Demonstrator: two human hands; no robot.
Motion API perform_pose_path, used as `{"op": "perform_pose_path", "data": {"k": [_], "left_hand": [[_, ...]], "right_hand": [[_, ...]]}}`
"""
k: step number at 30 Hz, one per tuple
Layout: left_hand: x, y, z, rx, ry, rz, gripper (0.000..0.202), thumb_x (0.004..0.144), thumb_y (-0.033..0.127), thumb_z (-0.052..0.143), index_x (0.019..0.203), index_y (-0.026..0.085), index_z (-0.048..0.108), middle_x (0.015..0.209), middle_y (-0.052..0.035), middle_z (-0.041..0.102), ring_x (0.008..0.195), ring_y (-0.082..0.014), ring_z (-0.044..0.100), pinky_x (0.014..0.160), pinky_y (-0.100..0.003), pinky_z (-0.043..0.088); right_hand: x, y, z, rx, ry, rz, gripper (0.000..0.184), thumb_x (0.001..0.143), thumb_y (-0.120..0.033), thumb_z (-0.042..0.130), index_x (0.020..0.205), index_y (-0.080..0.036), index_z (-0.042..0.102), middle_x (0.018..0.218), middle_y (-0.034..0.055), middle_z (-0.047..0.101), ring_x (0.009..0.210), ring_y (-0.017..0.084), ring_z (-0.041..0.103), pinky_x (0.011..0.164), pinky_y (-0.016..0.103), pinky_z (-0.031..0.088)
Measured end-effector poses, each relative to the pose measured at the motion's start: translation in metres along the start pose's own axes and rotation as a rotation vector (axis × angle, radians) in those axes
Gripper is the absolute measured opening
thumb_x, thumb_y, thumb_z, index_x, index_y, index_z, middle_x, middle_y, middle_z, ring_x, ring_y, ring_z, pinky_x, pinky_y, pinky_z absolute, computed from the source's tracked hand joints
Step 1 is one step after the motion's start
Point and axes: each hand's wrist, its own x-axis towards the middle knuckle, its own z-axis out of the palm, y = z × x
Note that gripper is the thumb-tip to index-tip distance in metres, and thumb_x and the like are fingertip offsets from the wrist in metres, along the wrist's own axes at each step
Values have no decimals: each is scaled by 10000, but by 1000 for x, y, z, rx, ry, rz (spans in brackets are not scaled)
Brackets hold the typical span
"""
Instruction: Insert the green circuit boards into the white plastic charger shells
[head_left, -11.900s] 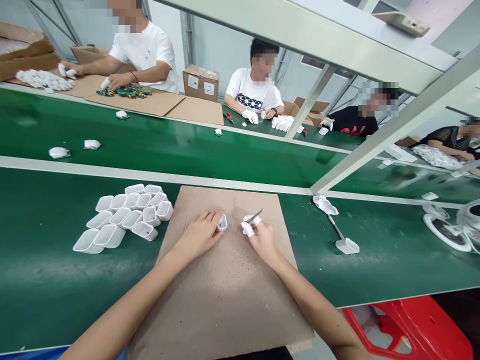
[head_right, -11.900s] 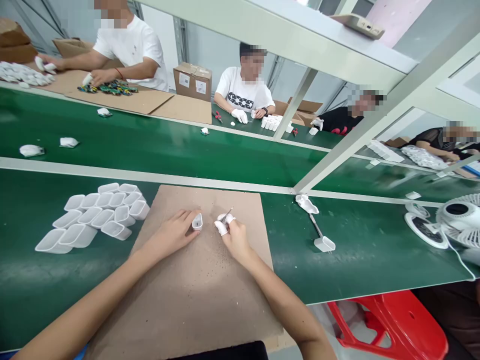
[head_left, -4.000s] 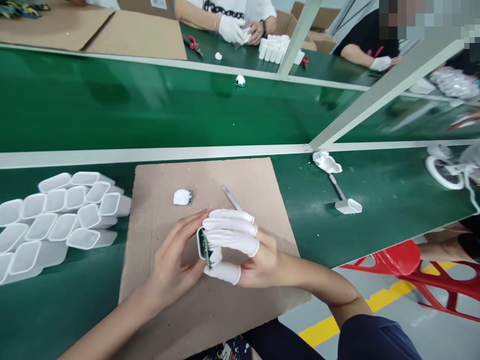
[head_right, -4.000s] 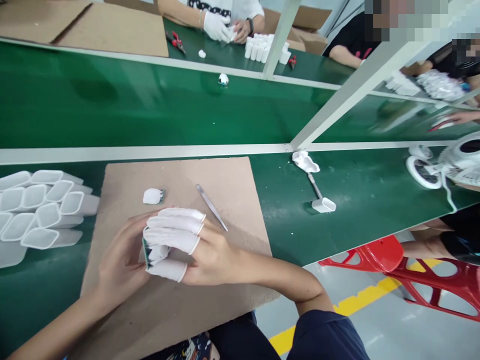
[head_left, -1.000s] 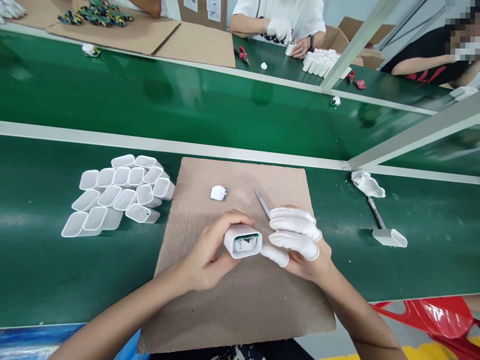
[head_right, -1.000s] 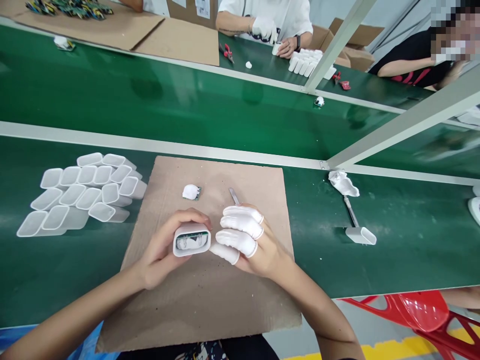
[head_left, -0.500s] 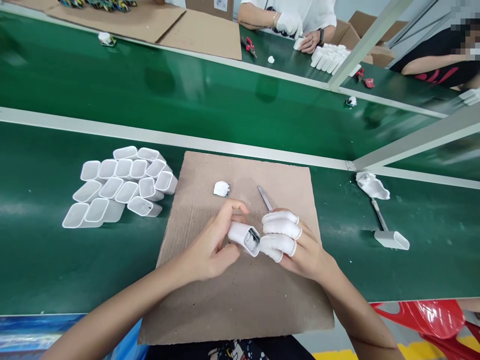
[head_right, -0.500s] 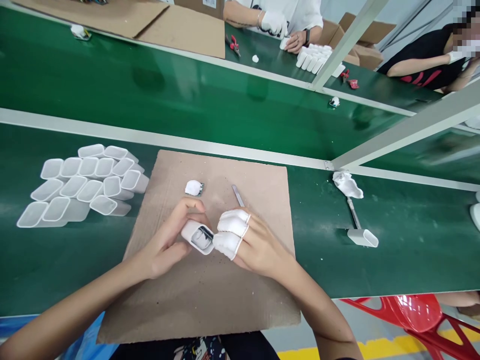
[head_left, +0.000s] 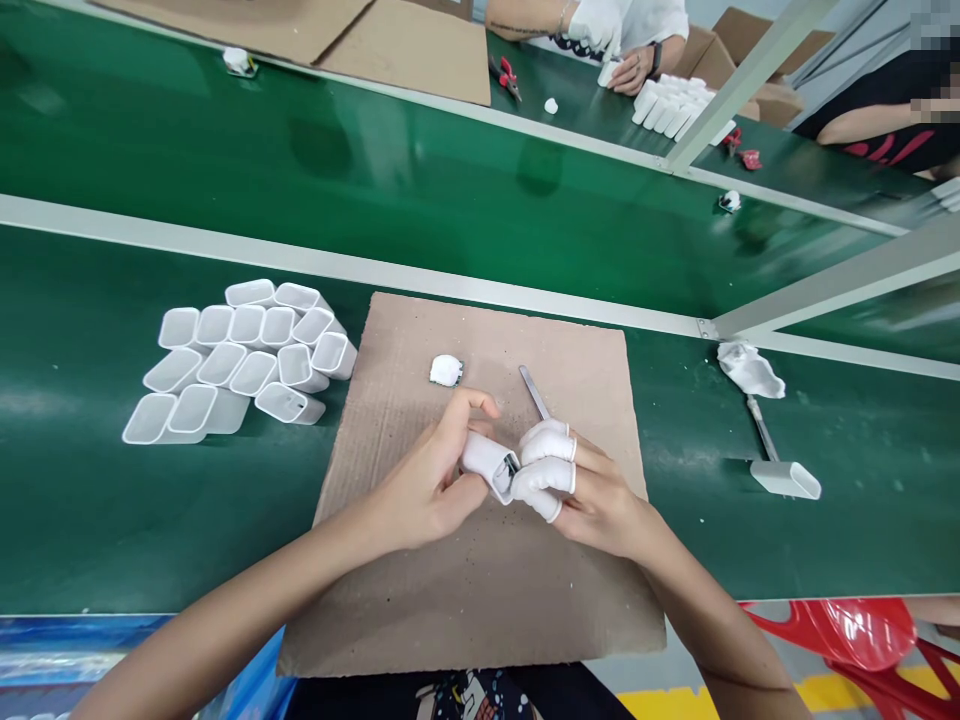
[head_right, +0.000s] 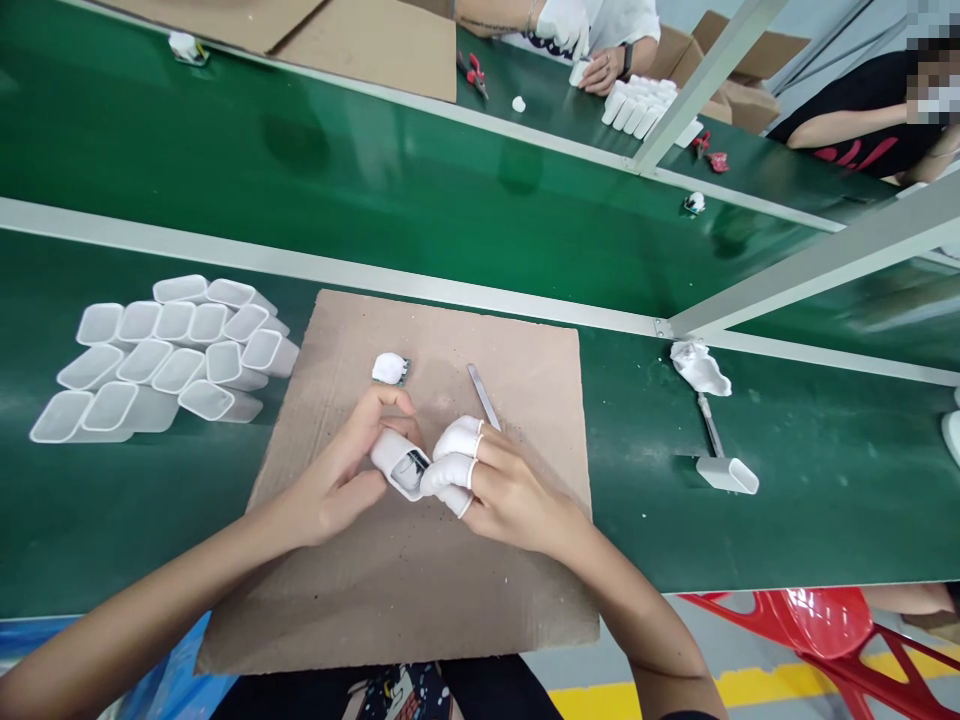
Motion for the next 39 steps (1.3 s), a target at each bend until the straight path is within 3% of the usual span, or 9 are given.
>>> {"op": "perform_pose_path", "data": {"k": [5,9,17,24,31,39], "left_hand": [[0,1,0,2,21,3,380,753,89,408,1087,227,290,770,15,528,624,-141,495,547,-254,355],[0,2,1,5,42,33,343,774,101,414,1071,225,295,815,-4,536,660,-147,481,576,-265,363],[-1,1,3,110,121,23,302,785,71,427,1038,229,375,884,-10,535,777,-160,514,651,-276,387],[-2,-8,9,98,149,162,202,900,150,421,1087,225,407,995,-60,529,909,-189,524,758,-323,423],[-1,-8,14,-55,73,371,232,913,195,489,1123,244,406,1097,-88,533,988,-192,546,789,-324,473],[0,-10,12,-105,50,407,271,895,145,510,1131,230,407,1128,-93,527,1017,-178,527,798,-290,459]], "right_hand": [[4,-5,2,129,44,98,155,866,-52,541,855,-204,568,823,13,546,790,139,544,694,299,500],[5,-11,2,92,110,125,166,848,-54,550,904,-210,561,858,15,545,806,143,570,697,305,515],[-2,-14,10,-350,203,-14,323,812,-10,532,1082,-186,552,936,73,567,933,213,577,791,403,550],[-5,-17,15,-765,247,-261,227,827,-46,456,974,-84,624,963,135,551,951,262,552,754,433,565],[-13,-15,9,-460,369,-172,110,855,-122,534,900,-204,593,992,55,533,974,208,577,814,405,604],[-14,-23,9,-483,309,-183,170,819,-105,612,963,-196,625,969,28,553,984,187,574,876,381,595]]}}
